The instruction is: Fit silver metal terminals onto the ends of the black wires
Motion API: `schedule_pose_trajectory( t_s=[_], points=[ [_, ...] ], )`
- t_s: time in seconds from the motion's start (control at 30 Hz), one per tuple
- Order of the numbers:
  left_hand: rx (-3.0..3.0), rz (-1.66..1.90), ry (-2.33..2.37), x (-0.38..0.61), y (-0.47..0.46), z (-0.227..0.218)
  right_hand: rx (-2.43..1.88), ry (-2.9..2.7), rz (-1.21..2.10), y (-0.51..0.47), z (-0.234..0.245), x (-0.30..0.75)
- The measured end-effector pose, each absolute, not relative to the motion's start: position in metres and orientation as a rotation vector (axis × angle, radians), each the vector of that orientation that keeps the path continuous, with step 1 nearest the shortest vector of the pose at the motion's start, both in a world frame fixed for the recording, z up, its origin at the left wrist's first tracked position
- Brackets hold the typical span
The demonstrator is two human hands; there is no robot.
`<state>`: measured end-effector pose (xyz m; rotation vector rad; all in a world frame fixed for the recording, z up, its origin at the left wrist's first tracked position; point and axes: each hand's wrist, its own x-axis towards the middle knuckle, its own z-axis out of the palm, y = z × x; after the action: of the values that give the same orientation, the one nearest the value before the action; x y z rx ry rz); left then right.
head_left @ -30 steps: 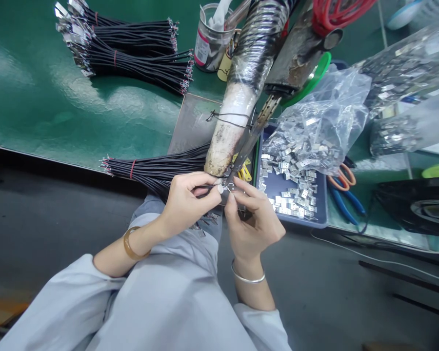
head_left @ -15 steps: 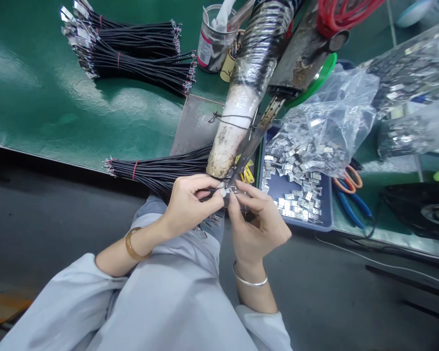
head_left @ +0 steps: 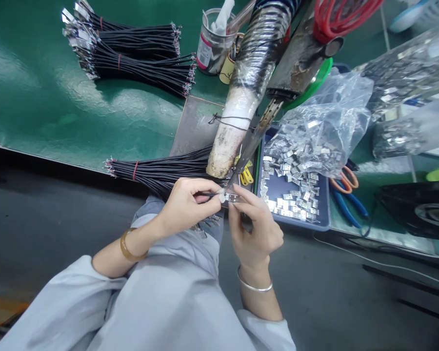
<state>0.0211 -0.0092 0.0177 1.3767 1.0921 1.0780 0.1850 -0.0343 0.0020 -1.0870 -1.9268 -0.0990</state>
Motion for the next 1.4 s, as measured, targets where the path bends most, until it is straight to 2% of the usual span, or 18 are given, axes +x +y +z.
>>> schedule_pose_trajectory(
  t_s=[0.17, 0.27, 0.4, 0.6, 0.7, 0.93, 1.13, 1.4],
  points=[
    [1.506, 0.958, 0.978, 0.003, -0.008, 0.016, -1.013, -1.927, -0.012, -0.034, 0.002, 0.188],
    [1.619, 1.02, 0.958, -0.002, -0.009, 0.014, -1.133, -1.735, 0.174, -0.036, 0.001, 0.185],
    [1.565, 0.896, 0.89, -0.005, -0.007, 0.012, -1.284, -1.695, 0.335, -0.037, 0.004, 0.183],
    [1.408, 0.86, 0.851, -0.005, 0.0, 0.014, -1.219, -1.843, -0.066, -0.042, 0.009, 0.186],
    [1.411, 0.825, 0.844, -0.005, 0.0, 0.015, -1.155, -2.001, -0.117, -0.041, 0.01, 0.183],
    [1.418, 0.896, 0.875, 0.0, -0.002, 0.014, -1.315, -1.608, 0.454, -0.039, 0.013, 0.18],
    [1.301, 0.992, 0.982, 0.009, -0.006, 0.01, -1.121, -1.327, 0.332, -0.046, 0.008, 0.189],
    [1.321, 1.095, 1.032, 0.019, -0.011, 0.016, -1.192, -1.633, 0.187, -0.042, -0.005, 0.181]
  ],
)
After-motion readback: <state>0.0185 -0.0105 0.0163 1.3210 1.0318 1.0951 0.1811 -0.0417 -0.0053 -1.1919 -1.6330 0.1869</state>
